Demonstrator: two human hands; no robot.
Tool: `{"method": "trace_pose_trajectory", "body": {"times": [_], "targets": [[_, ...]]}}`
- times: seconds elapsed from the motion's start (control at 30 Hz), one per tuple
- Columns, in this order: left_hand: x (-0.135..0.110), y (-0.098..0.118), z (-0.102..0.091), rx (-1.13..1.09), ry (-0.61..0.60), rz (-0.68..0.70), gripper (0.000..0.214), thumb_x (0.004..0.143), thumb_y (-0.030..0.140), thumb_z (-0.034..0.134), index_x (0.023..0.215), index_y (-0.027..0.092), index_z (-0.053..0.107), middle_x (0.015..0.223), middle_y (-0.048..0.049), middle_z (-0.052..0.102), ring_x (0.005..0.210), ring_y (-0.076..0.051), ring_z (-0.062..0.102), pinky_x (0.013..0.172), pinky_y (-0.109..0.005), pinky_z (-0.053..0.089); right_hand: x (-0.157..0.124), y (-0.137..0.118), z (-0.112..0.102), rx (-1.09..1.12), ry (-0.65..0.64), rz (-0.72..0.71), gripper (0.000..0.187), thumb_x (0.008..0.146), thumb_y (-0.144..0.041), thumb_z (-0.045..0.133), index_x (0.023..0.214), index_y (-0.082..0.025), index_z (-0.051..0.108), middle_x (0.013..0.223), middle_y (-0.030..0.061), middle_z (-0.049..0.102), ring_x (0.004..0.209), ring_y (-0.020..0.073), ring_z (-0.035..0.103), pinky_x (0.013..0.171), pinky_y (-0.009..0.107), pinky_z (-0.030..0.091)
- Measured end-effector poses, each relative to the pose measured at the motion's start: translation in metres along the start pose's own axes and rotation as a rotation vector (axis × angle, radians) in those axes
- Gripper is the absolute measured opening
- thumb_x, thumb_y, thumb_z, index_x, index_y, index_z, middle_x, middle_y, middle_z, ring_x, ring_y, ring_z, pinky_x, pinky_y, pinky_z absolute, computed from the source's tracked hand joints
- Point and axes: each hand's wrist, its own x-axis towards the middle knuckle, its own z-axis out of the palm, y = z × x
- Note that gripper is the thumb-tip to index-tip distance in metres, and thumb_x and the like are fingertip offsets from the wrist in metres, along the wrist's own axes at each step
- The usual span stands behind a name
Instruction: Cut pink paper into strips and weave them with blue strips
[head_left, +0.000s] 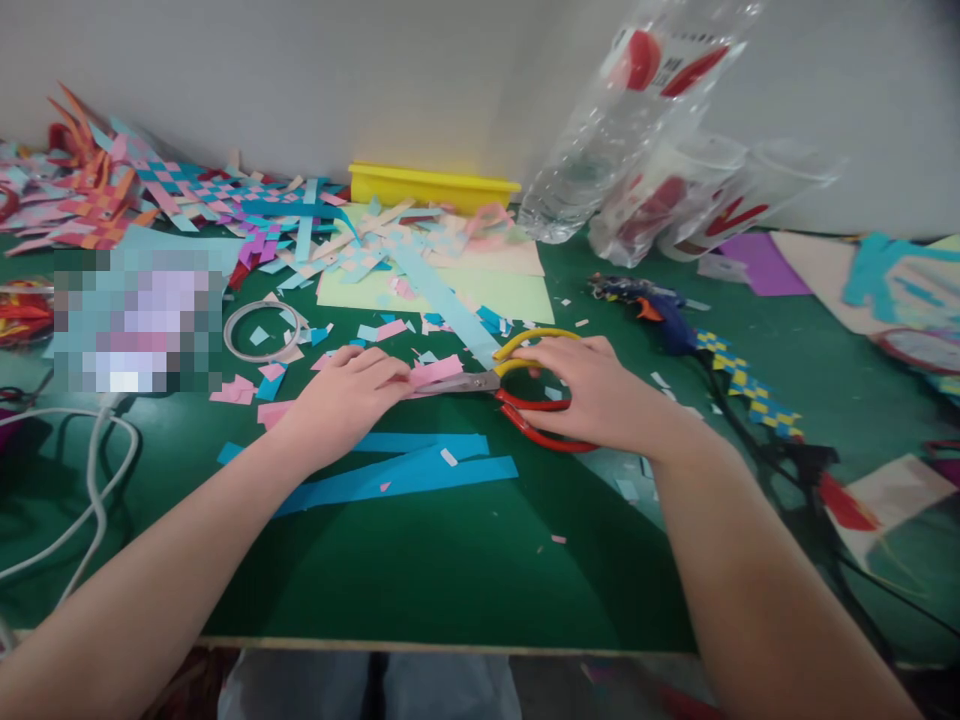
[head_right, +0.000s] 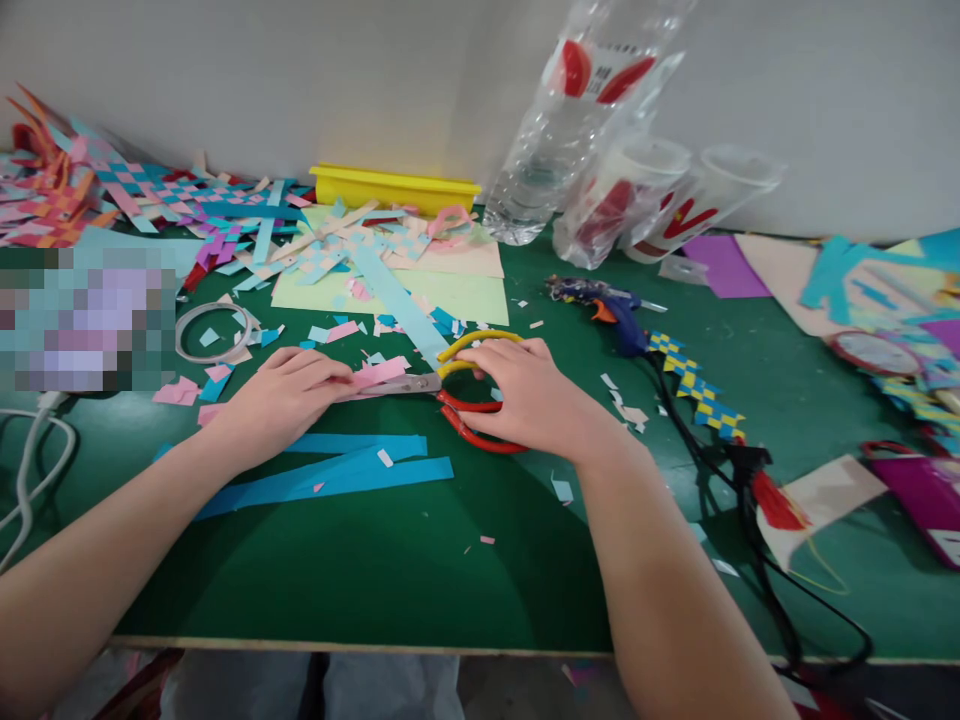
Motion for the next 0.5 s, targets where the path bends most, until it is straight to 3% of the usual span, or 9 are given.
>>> {"method": "trace_pose_trajectory", "body": {"times": [0.33, 0.5], "targets": [[-0.002, -0.0017, 0.0034, -0.136, 0.074, -0.019, 0.027, 0.103, 0.025, 0.042, 0.108, 0.016, 0.067, 0.107, -0.0069, 0.069, 0.096, -0.02, 0.063, 0.079, -0.035, 0.047, -0.0021, 0.0032, -0.0031, 0.031, 0.003, -0.032, 0.047, 0.08, -0.056, 0.06, 0.116, -0.025, 0.061, 0.126, 0.0083, 0.066, 0.124, 0.032, 0.056, 0.103, 0.053, 0.036], [-0.0011, -0.0027, 0.001, -0.166, 0.12, 0.027, 0.031, 0.103, 0.021, 0.037, 0.107, 0.012, 0.066, 0.102, -0.0085, 0.07, 0.093, -0.02, 0.063, 0.077, -0.033, 0.048, -0.0009, 0.0015, -0.0019, 0.034, -0.027, -0.056, 0.049, 0.076, -0.051, 0.062, 0.117, -0.024, 0.061, 0.127, 0.0099, 0.066, 0.126, 0.0338, 0.055, 0.103, 0.054, 0.037]]}}
